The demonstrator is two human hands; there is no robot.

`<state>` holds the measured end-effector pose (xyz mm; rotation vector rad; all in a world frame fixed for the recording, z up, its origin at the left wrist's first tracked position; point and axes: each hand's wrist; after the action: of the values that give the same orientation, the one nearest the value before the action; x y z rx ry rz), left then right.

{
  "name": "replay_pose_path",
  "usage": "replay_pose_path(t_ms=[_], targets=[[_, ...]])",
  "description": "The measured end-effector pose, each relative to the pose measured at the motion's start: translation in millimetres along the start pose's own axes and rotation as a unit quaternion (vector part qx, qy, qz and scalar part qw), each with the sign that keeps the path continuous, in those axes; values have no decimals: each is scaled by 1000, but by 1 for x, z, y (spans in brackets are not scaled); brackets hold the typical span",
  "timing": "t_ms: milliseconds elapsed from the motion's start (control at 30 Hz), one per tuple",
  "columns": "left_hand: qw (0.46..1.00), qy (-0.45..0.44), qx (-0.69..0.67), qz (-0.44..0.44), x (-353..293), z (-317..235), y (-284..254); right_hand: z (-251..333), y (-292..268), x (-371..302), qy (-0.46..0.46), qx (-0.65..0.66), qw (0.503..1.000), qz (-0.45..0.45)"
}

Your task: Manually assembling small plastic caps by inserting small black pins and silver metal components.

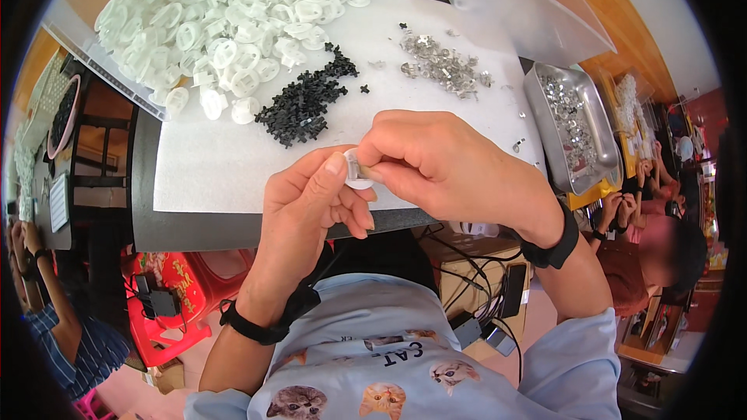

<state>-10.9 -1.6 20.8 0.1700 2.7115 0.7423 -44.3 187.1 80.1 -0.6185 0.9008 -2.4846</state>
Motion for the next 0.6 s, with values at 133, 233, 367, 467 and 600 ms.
replay_pose_path(t_ms=[133,233,367,467,600], targets=[[1000,2,-2,-4,-1,0,0,6,-1,-8,-31,-34,999,-15],[1000,4,2,-9,-1,2,0,7,2,-13,-30,-55,998,-20],[1000,14,-4,-1,-1,2,2,3,11,-14,-42,-52,996,-63],[1000,7,-4,3,-1,1,1,3,12,-13,-36,-54,996,-63],[1000,2,14,-4,-2,1,3,1,13,-14,-46,-73,993,-76]])
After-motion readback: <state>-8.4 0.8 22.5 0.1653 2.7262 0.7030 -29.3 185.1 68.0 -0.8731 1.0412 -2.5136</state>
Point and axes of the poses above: each hand's wrist, its own x-axis towards the middle knuckle, its own y-axis out of the palm, z = x × y, and after that the axes turned 13 degrees about -z, right-handed
